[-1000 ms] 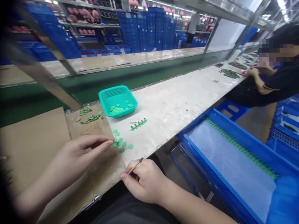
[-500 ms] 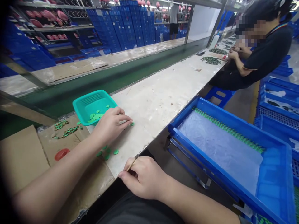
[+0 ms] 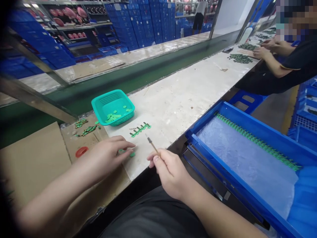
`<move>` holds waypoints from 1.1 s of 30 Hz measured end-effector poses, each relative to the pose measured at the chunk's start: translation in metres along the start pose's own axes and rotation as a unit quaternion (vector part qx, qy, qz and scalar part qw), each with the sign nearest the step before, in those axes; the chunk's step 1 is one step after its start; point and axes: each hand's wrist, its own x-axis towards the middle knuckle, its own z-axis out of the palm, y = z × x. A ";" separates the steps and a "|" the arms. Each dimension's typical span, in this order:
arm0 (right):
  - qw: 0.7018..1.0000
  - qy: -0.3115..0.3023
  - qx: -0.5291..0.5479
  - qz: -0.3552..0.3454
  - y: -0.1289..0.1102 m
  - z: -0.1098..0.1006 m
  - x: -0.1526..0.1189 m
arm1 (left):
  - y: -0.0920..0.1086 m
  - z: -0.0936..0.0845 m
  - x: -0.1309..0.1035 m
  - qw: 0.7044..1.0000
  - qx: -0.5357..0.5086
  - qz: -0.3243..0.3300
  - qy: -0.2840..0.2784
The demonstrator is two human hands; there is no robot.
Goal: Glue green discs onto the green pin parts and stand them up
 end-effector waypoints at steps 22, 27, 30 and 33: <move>0.980 -0.130 -0.031 -0.148 -0.011 0.035 0.018 | 0.000 0.050 -0.174 0.959 -0.089 -0.138 0.232; 0.952 -0.275 0.083 -0.102 -0.035 0.050 0.035 | -0.007 0.057 -0.190 0.947 -0.021 -0.117 0.298; 0.933 -0.330 0.118 -0.083 -0.048 0.056 0.046 | -0.011 0.054 -0.196 0.954 -0.018 -0.070 0.290; 0.925 -0.344 0.146 -0.073 -0.056 0.063 0.055 | -0.015 0.053 -0.204 0.966 0.028 0.002 0.259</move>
